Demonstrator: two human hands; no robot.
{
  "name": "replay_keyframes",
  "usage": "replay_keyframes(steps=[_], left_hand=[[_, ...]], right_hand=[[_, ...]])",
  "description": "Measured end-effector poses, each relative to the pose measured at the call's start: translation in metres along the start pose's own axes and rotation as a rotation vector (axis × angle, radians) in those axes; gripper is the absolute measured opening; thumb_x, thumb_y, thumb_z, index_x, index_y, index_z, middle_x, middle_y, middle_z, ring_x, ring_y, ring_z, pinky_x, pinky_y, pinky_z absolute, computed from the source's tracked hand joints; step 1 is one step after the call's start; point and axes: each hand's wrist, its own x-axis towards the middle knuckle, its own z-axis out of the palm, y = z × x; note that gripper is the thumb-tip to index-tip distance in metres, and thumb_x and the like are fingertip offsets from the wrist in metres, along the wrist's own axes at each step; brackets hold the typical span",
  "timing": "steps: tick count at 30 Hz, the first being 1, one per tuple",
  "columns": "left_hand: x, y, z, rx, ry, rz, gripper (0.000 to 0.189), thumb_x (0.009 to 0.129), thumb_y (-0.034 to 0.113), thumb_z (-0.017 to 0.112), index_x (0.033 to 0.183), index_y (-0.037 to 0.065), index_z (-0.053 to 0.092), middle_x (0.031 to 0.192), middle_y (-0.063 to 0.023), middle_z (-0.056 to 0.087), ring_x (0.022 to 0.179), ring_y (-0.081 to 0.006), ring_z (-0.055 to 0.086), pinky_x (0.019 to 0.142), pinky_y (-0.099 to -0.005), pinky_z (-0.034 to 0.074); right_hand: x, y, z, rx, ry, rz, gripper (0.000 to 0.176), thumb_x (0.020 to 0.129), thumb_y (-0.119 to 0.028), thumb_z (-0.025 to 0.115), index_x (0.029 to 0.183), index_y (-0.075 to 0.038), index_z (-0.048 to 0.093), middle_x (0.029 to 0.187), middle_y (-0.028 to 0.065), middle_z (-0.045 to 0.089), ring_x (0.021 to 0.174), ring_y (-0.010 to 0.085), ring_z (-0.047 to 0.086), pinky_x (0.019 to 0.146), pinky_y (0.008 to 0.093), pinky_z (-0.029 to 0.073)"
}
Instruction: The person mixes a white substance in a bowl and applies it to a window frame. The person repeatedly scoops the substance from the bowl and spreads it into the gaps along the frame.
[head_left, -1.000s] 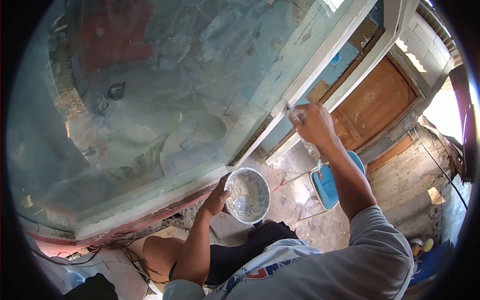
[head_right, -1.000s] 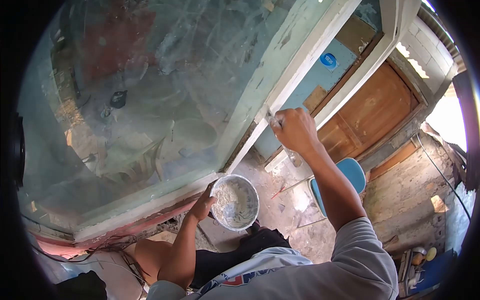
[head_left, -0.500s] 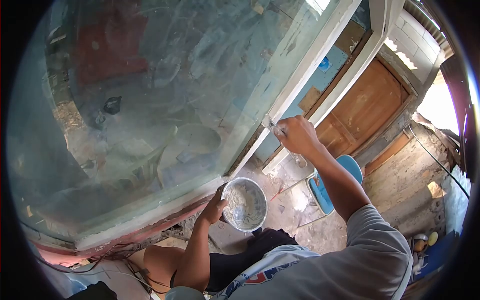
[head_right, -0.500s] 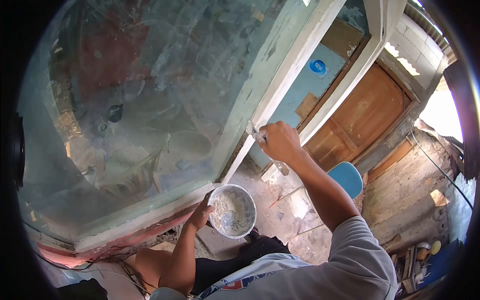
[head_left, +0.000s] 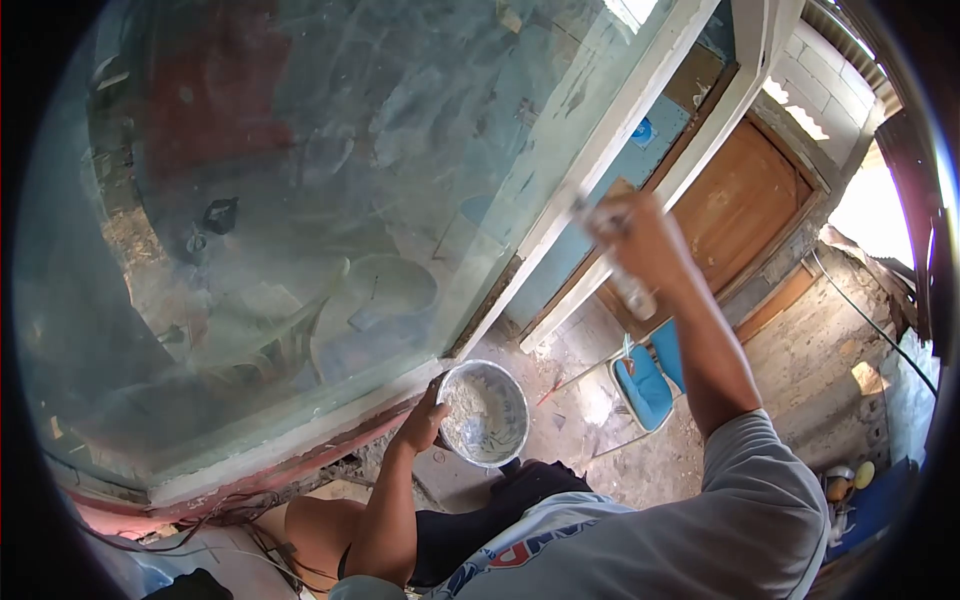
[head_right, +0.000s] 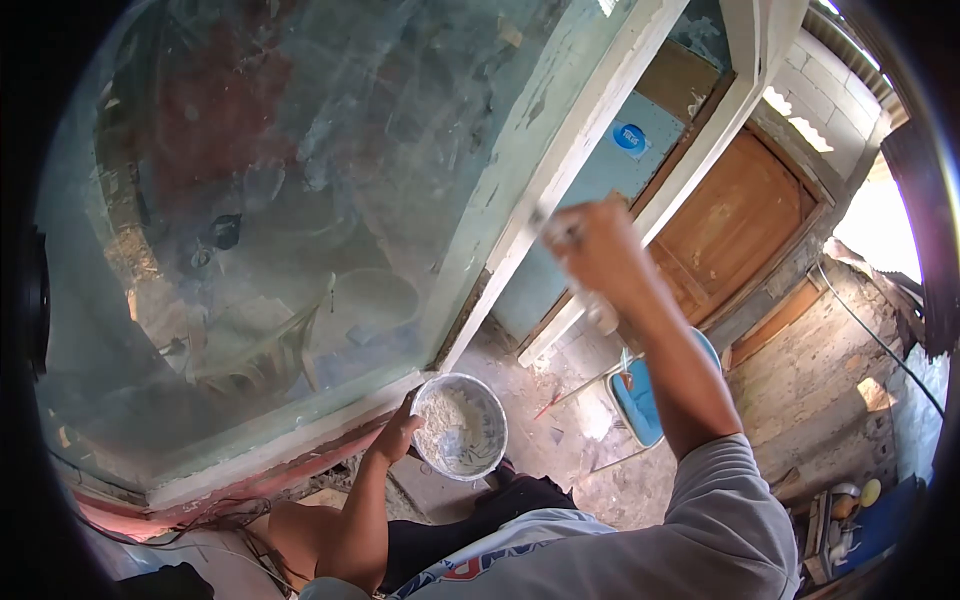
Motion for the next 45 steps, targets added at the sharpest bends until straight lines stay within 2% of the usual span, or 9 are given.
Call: replay_keyframes(steps=[4, 13, 20, 24, 27, 30, 35, 38, 45], left_hand=[[-0.001, 0.001, 0.000, 0.030, 0.003, -0.008, 0.069, 0.090, 0.017, 0.048, 0.154, 0.002, 0.027, 0.156, -0.0178, 0.033, 0.148, -0.0291, 0.025, 0.121, -0.0361, 0.017], [0.002, -0.008, -0.002, 0.004, -0.011, -0.024, 0.068, 0.090, 0.017, 0.045, 0.154, 0.000, 0.027, 0.157, -0.0179, 0.032, 0.148, -0.0286, 0.024, 0.121, -0.0363, 0.017], [0.004, -0.008, -0.002, 0.016, -0.023, -0.025, 0.069, 0.089, 0.016, 0.047, 0.153, 0.000, 0.028, 0.156, -0.0185, 0.033, 0.147, -0.0288, 0.026, 0.121, -0.0365, 0.018], [0.004, -0.007, -0.001, 0.007, -0.019, -0.022, 0.068, 0.088, 0.015, 0.047, 0.152, -0.001, 0.029, 0.155, -0.0184, 0.034, 0.147, -0.0291, 0.028, 0.121, -0.0368, 0.019], [0.004, -0.002, -0.003, 0.000, -0.010, -0.015, 0.067, 0.088, 0.014, 0.047, 0.151, -0.002, 0.031, 0.154, -0.0186, 0.036, 0.146, -0.0292, 0.029, 0.121, -0.0369, 0.020], [0.003, 0.000, -0.001, 0.014, 0.012, 0.011, 0.067, 0.088, 0.014, 0.047, 0.150, -0.002, 0.032, 0.153, -0.0186, 0.037, 0.145, -0.0294, 0.030, 0.120, -0.0369, 0.021], [0.003, -0.004, 0.001, 0.057, 0.004, -0.019, 0.070, 0.085, 0.015, 0.046, 0.152, -0.001, 0.031, 0.154, -0.0174, 0.036, 0.145, -0.0281, 0.029, 0.120, -0.0364, 0.020], [0.002, 0.001, 0.001, 0.048, -0.010, -0.022, 0.069, 0.085, 0.015, 0.046, 0.151, -0.001, 0.032, 0.153, -0.0175, 0.038, 0.144, -0.0283, 0.031, 0.120, -0.0364, 0.021], [0.003, -0.008, -0.001, 0.023, -0.036, -0.023, 0.070, 0.088, 0.017, 0.048, 0.153, 0.000, 0.028, 0.155, -0.0185, 0.034, 0.147, -0.0298, 0.026, 0.121, -0.0370, 0.018]], right_hand=[[-0.011, -0.001, 0.055, -0.229, -0.268, 0.126, 0.015, 0.083, -0.024, 0.065, 0.091, -0.017, 0.076, 0.081, 0.0176, 0.070, 0.080, 0.0370, 0.070, 0.074, 0.0487, 0.056], [0.004, 0.005, 0.027, -0.267, -0.119, 0.125, 0.018, 0.082, -0.024, 0.068, 0.093, -0.015, 0.078, 0.085, 0.0178, 0.072, 0.080, 0.0386, 0.070, 0.076, 0.0479, 0.056], [0.052, 0.020, -0.069, -0.224, 0.161, 0.038, 0.020, 0.085, -0.019, 0.068, 0.098, -0.008, 0.078, 0.085, 0.0206, 0.073, 0.075, 0.0284, 0.071, 0.071, 0.0403, 0.056], [0.056, 0.006, -0.132, -0.087, 0.294, -0.074, 0.024, 0.091, -0.017, 0.066, 0.077, 0.002, 0.069, 0.061, 0.0083, 0.062, 0.055, 0.0138, 0.057, 0.055, 0.0317, 0.046], [0.035, 0.004, -0.115, 0.064, 0.245, -0.009, 0.022, 0.091, -0.016, 0.065, 0.078, 0.001, 0.066, 0.063, 0.0020, 0.056, 0.059, 0.0074, 0.050, 0.055, 0.0285, 0.040], [0.014, -0.003, -0.065, 0.039, 0.146, -0.101, 0.015, 0.087, -0.013, 0.068, 0.078, -0.001, 0.070, 0.058, 0.0076, 0.059, 0.054, 0.0127, 0.058, 0.055, 0.0326, 0.047], [-0.001, 0.020, 0.012, -0.078, -0.109, -0.074, 0.016, 0.083, -0.020, 0.067, 0.088, -0.007, 0.074, 0.076, 0.0174, 0.069, 0.074, 0.0372, 0.068, 0.069, 0.0472, 0.054], [0.001, 0.004, 0.014, -0.139, -0.216, 0.104, 0.016, 0.082, -0.020, 0.067, 0.089, -0.008, 0.075, 0.078, 0.0187, 0.069, 0.076, 0.0393, 0.068, 0.070, 0.0474, 0.054], [0.011, 0.007, -0.002, -0.234, 0.019, 0.001, 0.020, 0.082, -0.023, 0.068, 0.095, -0.011, 0.077, 0.083, 0.0189, 0.071, 0.079, 0.0392, 0.068, 0.074, 0.0472, 0.055]])
